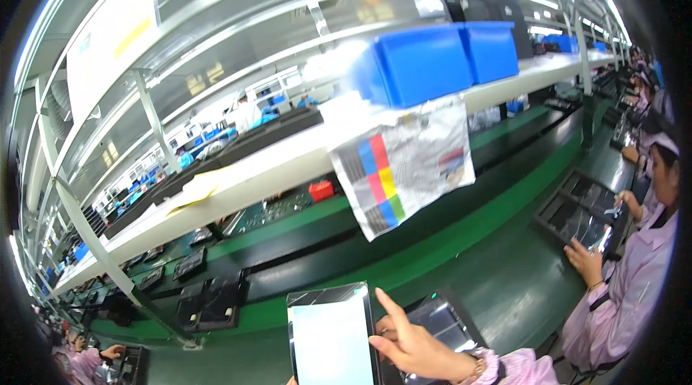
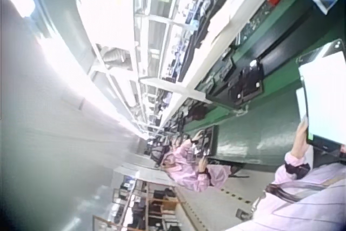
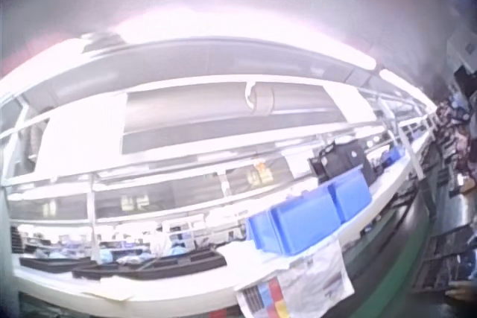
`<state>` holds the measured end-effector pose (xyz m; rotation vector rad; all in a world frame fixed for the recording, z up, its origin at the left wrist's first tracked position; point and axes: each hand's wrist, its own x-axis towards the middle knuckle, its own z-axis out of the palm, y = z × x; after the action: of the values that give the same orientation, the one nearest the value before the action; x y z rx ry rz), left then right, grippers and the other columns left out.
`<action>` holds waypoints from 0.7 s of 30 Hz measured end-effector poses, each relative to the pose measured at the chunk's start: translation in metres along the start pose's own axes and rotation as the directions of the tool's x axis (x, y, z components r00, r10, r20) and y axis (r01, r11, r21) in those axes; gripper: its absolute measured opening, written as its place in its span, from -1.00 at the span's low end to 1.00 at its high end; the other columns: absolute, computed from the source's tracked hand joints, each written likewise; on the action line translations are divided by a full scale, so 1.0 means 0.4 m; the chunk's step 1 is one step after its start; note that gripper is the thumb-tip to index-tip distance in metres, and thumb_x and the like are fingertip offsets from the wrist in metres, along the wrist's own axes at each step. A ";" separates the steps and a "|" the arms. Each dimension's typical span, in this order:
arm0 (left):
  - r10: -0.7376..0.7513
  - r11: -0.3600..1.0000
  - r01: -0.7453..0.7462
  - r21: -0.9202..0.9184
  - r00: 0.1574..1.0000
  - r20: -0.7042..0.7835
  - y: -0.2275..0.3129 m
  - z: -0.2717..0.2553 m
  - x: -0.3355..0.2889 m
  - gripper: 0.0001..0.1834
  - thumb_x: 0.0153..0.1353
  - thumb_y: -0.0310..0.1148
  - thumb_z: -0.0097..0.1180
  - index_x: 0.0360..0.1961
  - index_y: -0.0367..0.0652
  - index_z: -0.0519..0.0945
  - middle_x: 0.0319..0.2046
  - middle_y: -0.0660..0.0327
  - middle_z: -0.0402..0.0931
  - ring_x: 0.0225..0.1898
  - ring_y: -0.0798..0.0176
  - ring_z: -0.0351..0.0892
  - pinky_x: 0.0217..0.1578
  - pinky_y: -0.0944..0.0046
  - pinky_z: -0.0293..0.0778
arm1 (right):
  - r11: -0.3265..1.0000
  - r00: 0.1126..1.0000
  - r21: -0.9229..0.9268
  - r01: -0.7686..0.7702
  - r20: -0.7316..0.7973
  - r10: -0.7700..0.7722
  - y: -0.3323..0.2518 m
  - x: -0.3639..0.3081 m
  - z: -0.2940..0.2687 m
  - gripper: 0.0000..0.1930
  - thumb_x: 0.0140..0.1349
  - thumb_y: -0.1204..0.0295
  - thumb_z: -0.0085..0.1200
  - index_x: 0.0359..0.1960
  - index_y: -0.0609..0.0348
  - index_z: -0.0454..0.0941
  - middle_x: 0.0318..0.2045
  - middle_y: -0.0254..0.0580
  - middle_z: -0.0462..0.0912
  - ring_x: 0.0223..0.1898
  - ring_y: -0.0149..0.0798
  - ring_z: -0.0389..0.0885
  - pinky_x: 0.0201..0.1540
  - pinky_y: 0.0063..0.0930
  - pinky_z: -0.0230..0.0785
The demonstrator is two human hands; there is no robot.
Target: Testing tablet device functions and screen quality on an electronics assembly line.
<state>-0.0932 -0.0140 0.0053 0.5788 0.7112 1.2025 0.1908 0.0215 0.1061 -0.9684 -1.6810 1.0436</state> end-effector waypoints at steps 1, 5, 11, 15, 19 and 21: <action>-0.006 1.000 0.006 -0.004 0.997 0.072 0.002 0.001 0.000 -0.58 0.34 -0.34 -0.09 0.16 -0.31 0.34 0.07 0.15 0.43 0.08 0.27 0.42 0.08 0.27 0.34 | 0.978 0.997 0.210 0.005 -0.078 0.012 -0.032 0.003 0.018 -0.26 0.35 0.41 -0.11 0.39 0.14 -0.36 -0.36 -0.27 0.46 -0.37 -0.50 0.49 -0.32 -0.62 0.38; 0.384 0.560 -0.576 0.595 0.818 0.429 -0.111 -0.132 0.046 -0.48 0.36 -0.26 -0.08 0.33 0.03 0.19 0.30 0.19 0.14 0.26 0.41 0.18 0.23 0.58 0.03 | 0.915 0.930 0.288 0.283 -0.317 -0.187 -0.019 0.022 0.053 -0.37 0.32 0.38 -0.04 0.33 0.22 -0.07 -0.42 -0.35 0.47 -0.37 -0.57 0.44 -0.24 -0.66 0.32; -0.261 0.961 0.272 -0.056 0.952 0.158 0.015 0.100 0.040 -0.49 0.37 -0.27 -0.12 0.29 -0.22 0.21 0.21 0.22 0.30 0.21 0.37 0.26 0.25 0.27 0.12 | 0.946 0.829 0.177 0.270 -0.542 -0.136 -0.084 0.005 0.039 -0.38 0.30 0.07 -0.11 0.30 0.10 0.11 0.15 -0.06 0.26 0.16 -0.08 0.21 0.24 -0.32 -0.07; -0.179 0.960 0.230 -0.159 0.943 0.281 -0.020 0.133 0.027 -0.51 0.35 -0.28 -0.10 0.26 -0.22 0.24 0.16 0.26 0.35 0.11 0.37 0.38 0.10 0.32 0.35 | 0.968 0.843 0.087 0.234 -0.515 -0.157 -0.063 -0.020 0.054 -0.45 0.32 0.18 -0.14 0.26 0.21 0.16 0.13 -0.02 0.32 0.14 -0.09 0.28 0.21 -0.37 0.01; -0.029 0.947 0.166 -0.276 0.898 0.440 -0.063 0.125 0.041 -0.59 0.34 -0.32 -0.09 0.16 -0.27 0.35 0.05 0.19 0.45 0.06 0.29 0.43 0.05 0.30 0.36 | 0.985 0.830 0.040 0.167 -0.545 -0.119 -0.009 -0.056 0.031 -0.52 0.34 0.29 -0.18 0.22 0.32 0.22 0.10 0.02 0.39 0.12 -0.11 0.35 0.19 -0.42 0.09; -0.047 0.942 0.178 -0.285 0.909 0.414 -0.038 0.139 0.031 -0.59 0.35 -0.32 -0.10 0.16 -0.27 0.35 0.02 0.21 0.46 0.02 0.32 0.44 0.03 0.35 0.36 | 0.989 0.777 0.053 0.139 -0.625 -0.076 0.009 -0.066 0.029 -0.55 0.36 0.35 -0.19 0.19 0.39 0.24 0.07 0.04 0.43 0.10 -0.13 0.39 0.17 -0.45 0.15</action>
<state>-0.0392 -0.0079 0.0284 0.4854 0.1897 1.0169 0.1878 -0.0040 0.0926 -0.9992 -1.1037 0.6161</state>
